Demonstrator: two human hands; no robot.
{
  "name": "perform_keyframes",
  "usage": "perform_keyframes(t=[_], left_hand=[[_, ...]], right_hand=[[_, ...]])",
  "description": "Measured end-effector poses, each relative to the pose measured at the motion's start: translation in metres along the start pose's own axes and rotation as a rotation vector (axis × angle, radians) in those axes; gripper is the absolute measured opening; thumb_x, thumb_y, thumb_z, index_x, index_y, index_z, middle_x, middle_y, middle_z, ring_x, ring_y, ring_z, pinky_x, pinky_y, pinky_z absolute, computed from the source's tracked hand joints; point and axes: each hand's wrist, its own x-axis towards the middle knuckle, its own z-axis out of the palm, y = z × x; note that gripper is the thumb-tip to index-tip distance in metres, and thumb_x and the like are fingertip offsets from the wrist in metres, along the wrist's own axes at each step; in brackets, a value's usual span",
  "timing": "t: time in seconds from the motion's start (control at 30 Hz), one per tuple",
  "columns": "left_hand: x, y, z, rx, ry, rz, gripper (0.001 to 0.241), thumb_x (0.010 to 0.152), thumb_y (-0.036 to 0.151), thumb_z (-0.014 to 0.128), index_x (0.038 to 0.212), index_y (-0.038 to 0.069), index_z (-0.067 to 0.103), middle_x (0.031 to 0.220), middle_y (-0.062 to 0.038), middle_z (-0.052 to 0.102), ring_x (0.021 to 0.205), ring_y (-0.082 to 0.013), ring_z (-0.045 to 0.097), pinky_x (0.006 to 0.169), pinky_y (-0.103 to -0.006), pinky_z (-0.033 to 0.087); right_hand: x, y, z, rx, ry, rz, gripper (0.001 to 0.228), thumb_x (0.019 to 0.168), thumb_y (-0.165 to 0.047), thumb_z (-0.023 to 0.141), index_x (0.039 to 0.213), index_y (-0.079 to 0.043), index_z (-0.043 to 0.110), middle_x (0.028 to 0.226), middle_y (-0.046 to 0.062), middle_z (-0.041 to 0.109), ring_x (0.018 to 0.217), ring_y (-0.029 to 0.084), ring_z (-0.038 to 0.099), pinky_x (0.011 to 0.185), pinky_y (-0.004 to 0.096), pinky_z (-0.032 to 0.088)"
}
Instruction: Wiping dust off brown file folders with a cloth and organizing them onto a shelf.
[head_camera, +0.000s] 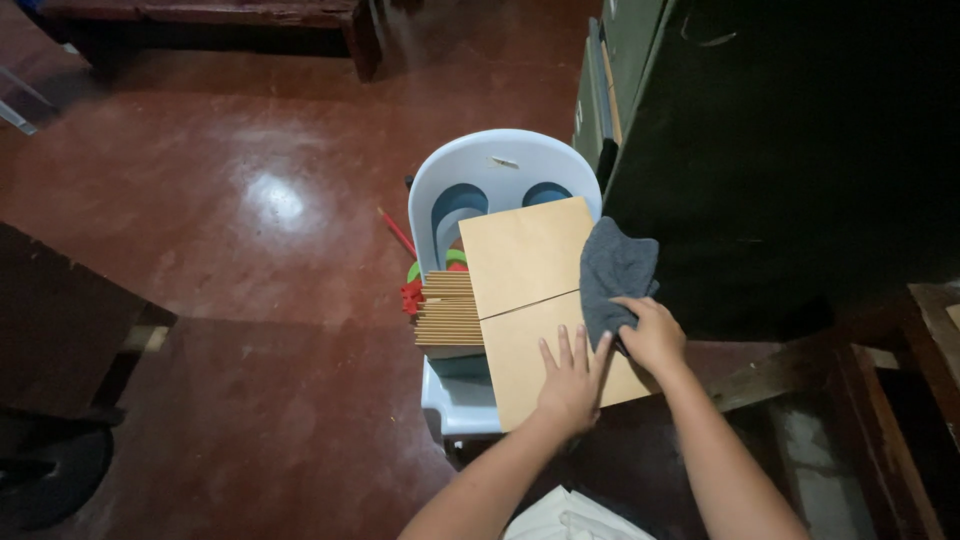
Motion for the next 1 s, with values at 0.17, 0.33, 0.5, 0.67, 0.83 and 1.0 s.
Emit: perform_keyframes(t=[0.17,0.33,0.5,0.67,0.83,1.0], left_hand=[[0.008,-0.003,0.041,-0.01,0.114,0.055,0.083,0.096,0.015,0.052,0.164,0.013,0.003,0.164,-0.033,0.015,0.15,-0.0598,0.007,0.111,-0.0834,0.006],[-0.004,-0.026,0.007,0.031,0.477,0.152,0.082,0.09,0.001,0.056,0.164,0.011,0.021,0.157,-0.034,0.035,0.14,-0.0614,0.034,0.106,-0.0769,0.03],[-0.056,-0.035,-0.123,-0.492,1.321,0.127,0.068,0.083,-0.018,0.039,0.141,0.01,0.06,0.142,-0.01,0.064,0.128,-0.0238,0.063,0.109,-0.0315,0.051],[-0.067,-0.099,-0.134,-0.953,1.35,-0.088,0.037,0.102,0.006,0.054,0.139,0.002,0.059,0.128,-0.02,0.068,0.115,-0.0285,0.066,0.102,-0.0435,0.052],[-0.014,-0.152,-0.058,-1.484,1.196,-0.155,0.036,0.105,0.017,0.058,0.141,0.008,0.059,0.122,-0.014,0.071,0.1,-0.0184,0.067,0.086,-0.0397,0.06],[0.022,-0.192,0.034,-1.433,0.994,-0.564,0.034,0.102,0.023,0.066,0.125,-0.001,0.064,0.109,-0.021,0.071,0.096,-0.0251,0.066,0.085,-0.0449,0.057]], right_hand=[[-0.01,0.017,0.013,0.987,0.44,0.203,0.06,0.079,0.003,0.047,0.136,-0.009,0.061,0.129,0.03,0.062,0.125,0.046,0.058,0.104,0.058,0.047],[-0.005,0.029,0.008,1.241,0.601,0.465,0.064,0.085,-0.003,0.041,0.148,-0.014,0.051,0.136,0.029,0.056,0.126,0.046,0.056,0.104,0.061,0.046],[-0.004,0.026,0.013,1.121,0.724,0.494,0.059,0.086,-0.009,0.048,0.144,-0.016,0.054,0.133,0.022,0.059,0.126,0.039,0.057,0.105,0.054,0.046],[0.003,0.032,0.018,1.033,0.791,0.502,0.056,0.086,-0.013,0.054,0.141,-0.018,0.056,0.131,0.017,0.061,0.126,0.034,0.058,0.106,0.048,0.045],[0.025,0.064,0.001,0.938,0.873,0.513,0.052,0.087,-0.017,0.059,0.139,-0.019,0.058,0.129,0.011,0.064,0.125,0.028,0.059,0.107,0.043,0.045],[0.029,0.094,-0.005,0.796,0.994,0.553,0.048,0.087,-0.022,0.066,0.135,-0.021,0.062,0.127,0.004,0.067,0.125,0.022,0.061,0.108,0.036,0.045]])
